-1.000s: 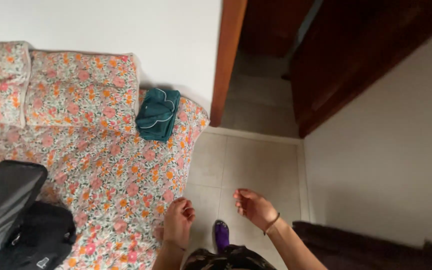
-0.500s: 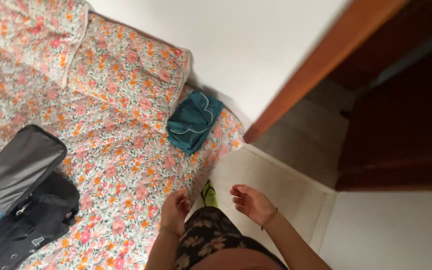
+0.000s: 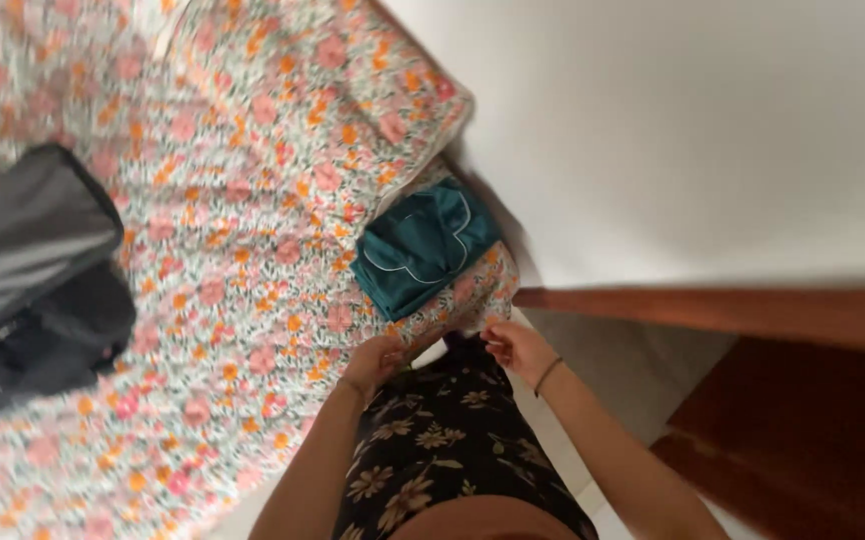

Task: The person is packing items like a laptop, pouches, and glasses into a backpack.

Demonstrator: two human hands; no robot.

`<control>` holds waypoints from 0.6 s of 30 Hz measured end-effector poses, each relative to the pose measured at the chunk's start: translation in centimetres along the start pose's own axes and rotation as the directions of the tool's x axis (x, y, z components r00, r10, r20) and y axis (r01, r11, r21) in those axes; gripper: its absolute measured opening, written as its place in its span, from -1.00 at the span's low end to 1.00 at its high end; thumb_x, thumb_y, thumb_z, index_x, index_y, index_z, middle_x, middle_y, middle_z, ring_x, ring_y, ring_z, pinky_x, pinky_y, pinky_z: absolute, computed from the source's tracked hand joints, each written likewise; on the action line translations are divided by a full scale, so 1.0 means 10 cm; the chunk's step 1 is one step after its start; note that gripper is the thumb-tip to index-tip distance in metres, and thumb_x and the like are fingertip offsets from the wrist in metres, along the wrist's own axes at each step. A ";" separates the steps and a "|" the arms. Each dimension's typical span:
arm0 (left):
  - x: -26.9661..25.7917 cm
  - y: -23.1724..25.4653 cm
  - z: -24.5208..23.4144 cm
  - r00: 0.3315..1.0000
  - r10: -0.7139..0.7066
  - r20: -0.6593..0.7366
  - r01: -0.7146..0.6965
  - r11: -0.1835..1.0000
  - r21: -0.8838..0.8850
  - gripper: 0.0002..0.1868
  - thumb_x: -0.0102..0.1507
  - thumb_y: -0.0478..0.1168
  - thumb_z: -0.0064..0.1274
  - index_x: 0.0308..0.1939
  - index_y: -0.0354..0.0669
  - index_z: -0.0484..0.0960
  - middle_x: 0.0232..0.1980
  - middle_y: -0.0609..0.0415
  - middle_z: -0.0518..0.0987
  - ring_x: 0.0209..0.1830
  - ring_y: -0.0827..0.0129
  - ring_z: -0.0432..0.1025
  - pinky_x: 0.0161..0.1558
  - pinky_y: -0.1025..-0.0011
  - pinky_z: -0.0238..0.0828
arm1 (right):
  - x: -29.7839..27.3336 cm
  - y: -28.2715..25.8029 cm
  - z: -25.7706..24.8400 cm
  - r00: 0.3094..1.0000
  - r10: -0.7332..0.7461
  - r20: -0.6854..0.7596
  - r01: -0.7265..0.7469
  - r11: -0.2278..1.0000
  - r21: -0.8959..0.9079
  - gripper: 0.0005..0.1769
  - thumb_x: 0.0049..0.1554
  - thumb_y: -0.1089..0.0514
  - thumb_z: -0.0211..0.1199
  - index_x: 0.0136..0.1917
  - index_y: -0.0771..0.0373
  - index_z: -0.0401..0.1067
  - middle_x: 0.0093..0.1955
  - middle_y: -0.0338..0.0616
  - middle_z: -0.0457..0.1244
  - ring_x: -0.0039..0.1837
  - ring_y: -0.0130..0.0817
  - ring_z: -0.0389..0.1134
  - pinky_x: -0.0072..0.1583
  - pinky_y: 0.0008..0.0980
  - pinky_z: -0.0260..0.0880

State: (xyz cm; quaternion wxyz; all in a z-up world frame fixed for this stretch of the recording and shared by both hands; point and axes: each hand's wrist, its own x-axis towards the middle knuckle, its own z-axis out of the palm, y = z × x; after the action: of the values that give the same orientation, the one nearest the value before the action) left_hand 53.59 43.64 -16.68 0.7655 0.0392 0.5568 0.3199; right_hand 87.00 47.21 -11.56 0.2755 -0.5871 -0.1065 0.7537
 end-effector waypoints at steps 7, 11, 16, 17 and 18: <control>0.82 -0.30 -0.06 0.933 -0.034 -0.358 0.047 0.999 0.027 -0.72 0.17 -0.02 0.16 -0.13 -0.04 0.73 -0.29 0.26 0.64 -0.39 0.58 0.49 -0.43 0.50 0.24 | 1.49 -0.63 -0.46 0.972 0.223 0.068 -0.193 0.932 -0.307 -0.67 0.18 0.01 0.33 0.10 0.27 0.52 0.00 -0.09 0.39 -0.05 -0.31 0.43 -0.09 -0.40 0.44; 1.48 -0.54 -0.25 0.806 0.185 -0.562 -0.113 0.981 0.160 -0.36 0.02 0.04 0.45 0.01 -0.36 0.68 -0.20 0.06 0.60 -0.27 0.42 0.43 -0.24 0.43 0.36 | 2.15 -0.88 -0.57 0.949 0.304 -0.083 -0.315 0.898 -0.306 -0.59 0.05 -0.11 0.40 0.05 0.16 0.45 -0.06 -0.17 0.36 -0.11 -0.34 0.37 -0.10 -0.32 0.41; 1.64 -0.21 -0.05 0.717 0.131 -0.685 -0.028 0.987 0.160 -0.09 -0.13 0.10 0.53 0.09 -0.48 0.54 -0.05 -0.07 0.58 -0.09 0.24 0.46 -0.03 0.31 0.44 | 3.00 -0.75 -1.10 0.967 0.227 -0.114 -0.247 0.944 -0.220 -0.43 0.08 -0.13 0.58 -0.12 0.17 0.21 -0.25 -0.20 0.04 -0.23 -0.26 0.06 -0.18 -0.18 0.19; 1.74 -0.24 -0.07 0.743 0.149 -0.653 -0.091 0.988 0.122 -0.08 -0.15 0.08 0.53 0.09 -0.49 0.53 -0.05 -0.10 0.60 -0.08 0.20 0.48 -0.04 0.29 0.46 | 2.88 -0.88 -0.92 0.953 0.208 -0.221 -0.258 0.939 -0.228 -0.44 -0.01 -0.12 0.60 -0.04 0.18 0.30 -0.21 -0.19 0.14 -0.17 -0.26 0.18 -0.13 -0.23 0.29; 1.84 -0.28 -0.08 0.766 0.169 -0.621 -0.153 0.985 0.080 -0.06 -0.17 0.07 0.53 0.09 -0.51 0.52 -0.04 -0.14 0.62 -0.08 0.16 0.50 -0.04 0.26 0.47 | 2.76 -1.01 -0.72 0.928 0.184 -0.324 -0.268 0.934 -0.236 -0.39 -0.10 -0.10 0.62 0.05 0.19 0.38 -0.17 -0.18 0.24 -0.11 -0.26 0.30 -0.07 -0.27 0.39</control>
State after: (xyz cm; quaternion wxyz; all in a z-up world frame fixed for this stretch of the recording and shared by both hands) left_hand 57.37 51.02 -33.33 0.5067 -0.0120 0.7775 0.3722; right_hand 92.37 69.30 -31.56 0.1145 -0.7343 -0.0989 0.6618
